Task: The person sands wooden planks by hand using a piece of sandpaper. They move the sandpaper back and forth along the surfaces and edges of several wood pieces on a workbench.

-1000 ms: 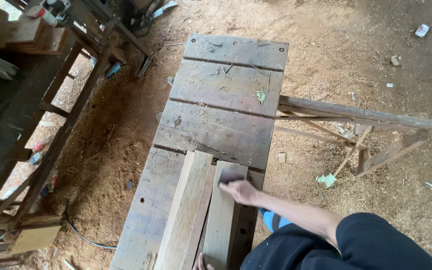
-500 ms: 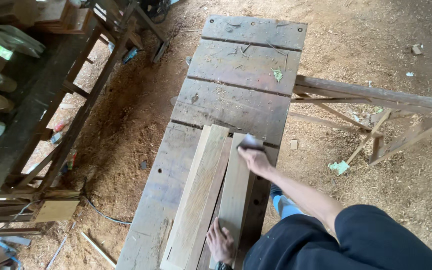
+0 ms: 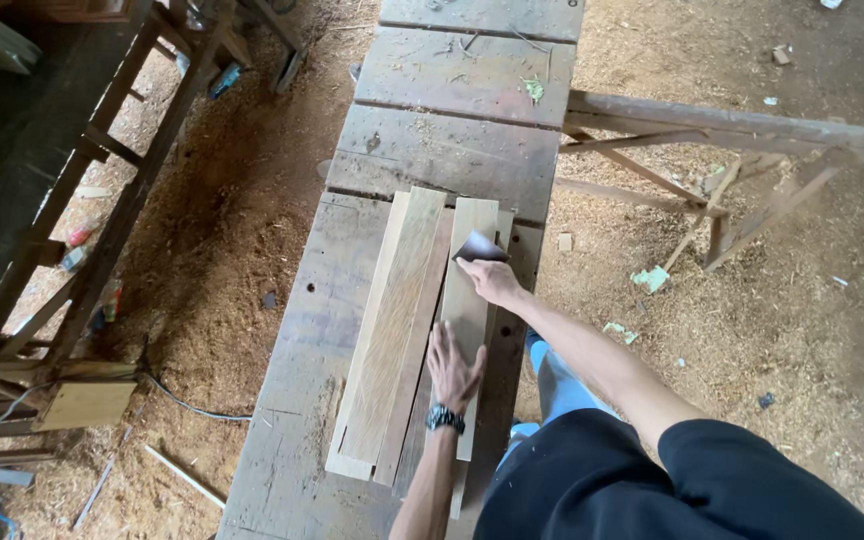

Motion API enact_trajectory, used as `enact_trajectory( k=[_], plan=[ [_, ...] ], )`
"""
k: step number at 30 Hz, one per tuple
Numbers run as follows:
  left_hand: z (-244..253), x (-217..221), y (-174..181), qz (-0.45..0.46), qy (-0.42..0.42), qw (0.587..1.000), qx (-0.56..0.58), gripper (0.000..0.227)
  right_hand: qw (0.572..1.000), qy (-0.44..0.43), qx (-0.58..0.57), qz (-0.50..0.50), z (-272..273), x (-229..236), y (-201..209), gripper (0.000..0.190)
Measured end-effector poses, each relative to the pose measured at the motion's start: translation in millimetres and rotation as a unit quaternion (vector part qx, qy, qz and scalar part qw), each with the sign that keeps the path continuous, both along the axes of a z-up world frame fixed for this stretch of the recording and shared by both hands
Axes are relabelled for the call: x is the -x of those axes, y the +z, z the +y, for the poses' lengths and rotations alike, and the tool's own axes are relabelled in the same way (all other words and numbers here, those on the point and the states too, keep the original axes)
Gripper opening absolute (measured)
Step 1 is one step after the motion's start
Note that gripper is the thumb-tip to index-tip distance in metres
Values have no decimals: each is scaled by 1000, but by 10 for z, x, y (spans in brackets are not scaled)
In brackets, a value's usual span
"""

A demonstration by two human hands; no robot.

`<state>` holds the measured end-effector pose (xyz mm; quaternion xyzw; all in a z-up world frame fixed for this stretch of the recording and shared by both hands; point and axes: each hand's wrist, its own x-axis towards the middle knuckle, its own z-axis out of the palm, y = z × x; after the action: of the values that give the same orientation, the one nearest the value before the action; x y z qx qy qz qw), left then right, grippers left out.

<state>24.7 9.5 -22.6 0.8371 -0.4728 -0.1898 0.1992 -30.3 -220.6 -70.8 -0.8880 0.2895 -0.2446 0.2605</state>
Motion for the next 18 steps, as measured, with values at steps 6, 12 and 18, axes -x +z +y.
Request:
enact_trajectory(
  k=[6, 12, 18],
  plan=[
    [-365, -107, -111, -110, -84, 986, 91, 103, 998, 8, -25, -63, 787, 379, 100, 37],
    [-384, -82, -125, -96, -82, 990, 68, 95, 999, 22, -10, 29, -11, 184, 221, 36],
    [-366, -108, -214, -55, -80, 990, 101, 66, 992, -96, -85, 5, 349, 251, 236, 37]
  ],
)
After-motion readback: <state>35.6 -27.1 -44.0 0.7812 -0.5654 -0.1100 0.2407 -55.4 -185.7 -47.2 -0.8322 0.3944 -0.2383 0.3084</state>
